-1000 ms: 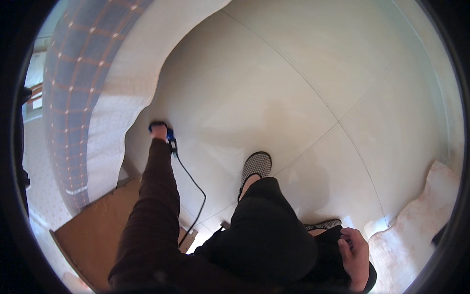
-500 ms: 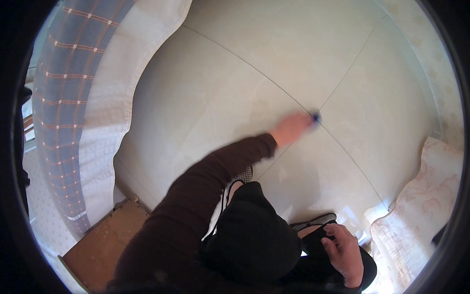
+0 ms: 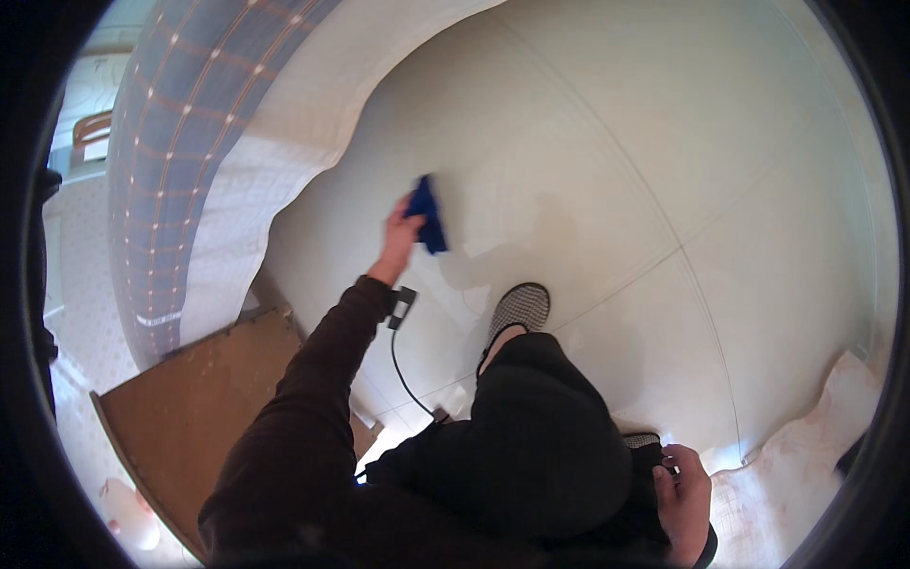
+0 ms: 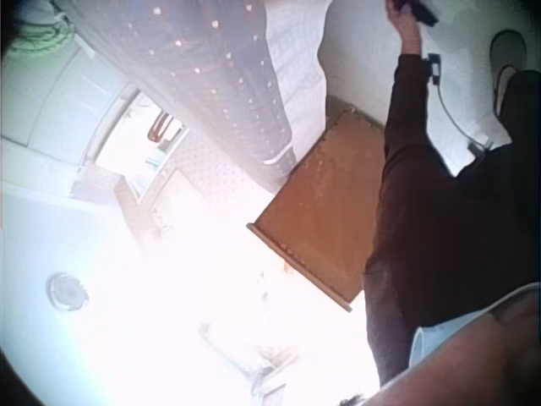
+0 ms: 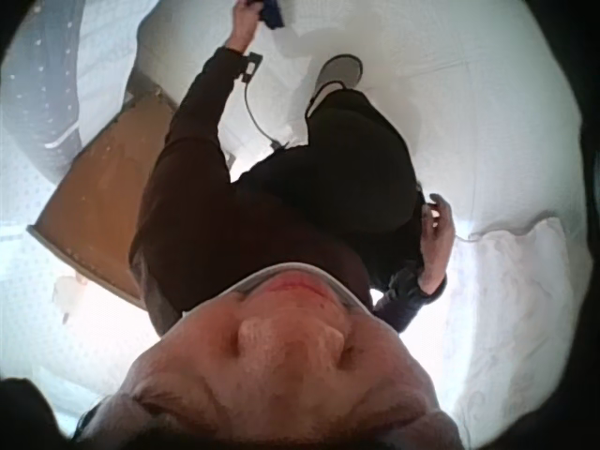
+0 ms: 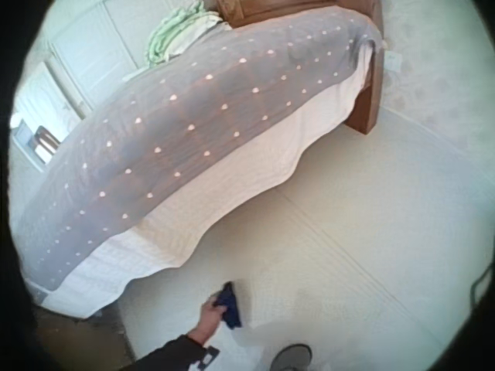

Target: The person wipes the tiled floor with a blue cloth, moving around a bed and a small stool. They repeatedly wipe different sections of the floor, including near the wall and under the stool, and briefly move the stool to reach underneath it.

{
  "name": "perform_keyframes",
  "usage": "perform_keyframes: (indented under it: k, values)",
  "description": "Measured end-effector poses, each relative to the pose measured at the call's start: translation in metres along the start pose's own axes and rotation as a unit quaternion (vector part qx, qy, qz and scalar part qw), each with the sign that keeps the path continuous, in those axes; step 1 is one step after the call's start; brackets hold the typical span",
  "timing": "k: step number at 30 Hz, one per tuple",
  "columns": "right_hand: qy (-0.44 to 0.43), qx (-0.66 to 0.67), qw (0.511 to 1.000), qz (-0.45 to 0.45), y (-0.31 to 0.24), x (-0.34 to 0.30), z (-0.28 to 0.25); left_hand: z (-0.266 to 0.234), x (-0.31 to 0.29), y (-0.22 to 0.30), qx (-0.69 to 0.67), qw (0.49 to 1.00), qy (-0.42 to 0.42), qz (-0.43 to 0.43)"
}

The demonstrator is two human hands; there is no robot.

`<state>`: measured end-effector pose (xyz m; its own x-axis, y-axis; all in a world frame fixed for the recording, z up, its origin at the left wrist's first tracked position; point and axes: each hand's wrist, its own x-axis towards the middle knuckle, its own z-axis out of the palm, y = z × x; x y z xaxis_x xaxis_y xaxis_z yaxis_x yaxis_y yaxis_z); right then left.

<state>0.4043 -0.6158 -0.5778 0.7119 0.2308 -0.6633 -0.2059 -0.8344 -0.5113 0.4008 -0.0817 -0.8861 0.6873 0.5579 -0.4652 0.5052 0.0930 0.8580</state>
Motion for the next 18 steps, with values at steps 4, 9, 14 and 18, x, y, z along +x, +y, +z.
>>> perform_keyframes:
  k: [4, 9, 14, 18]
  values:
    - [-0.009, 0.093, 0.989, 0.112, 0.008, 0.016, 0.007, -0.184, -0.032, -0.089, 0.056, 0.923, 0.376, -0.063]
    - [-0.025, 0.004, 0.995, 0.094, 0.026, 0.033, 0.016, -0.306, -0.091, -0.190, 0.588, 0.731, 0.135, -0.318]
    - [-0.037, -0.001, 0.989, 0.145, 0.042, 0.045, 0.019, -0.352, 0.015, -0.223, 0.728, 0.596, 0.195, -0.277]
    - [-0.034, 0.005, 0.986, 0.165, 0.055, 0.045, 0.020, -0.354, 0.156, -0.168, 0.747, 0.631, 0.203, -0.047]
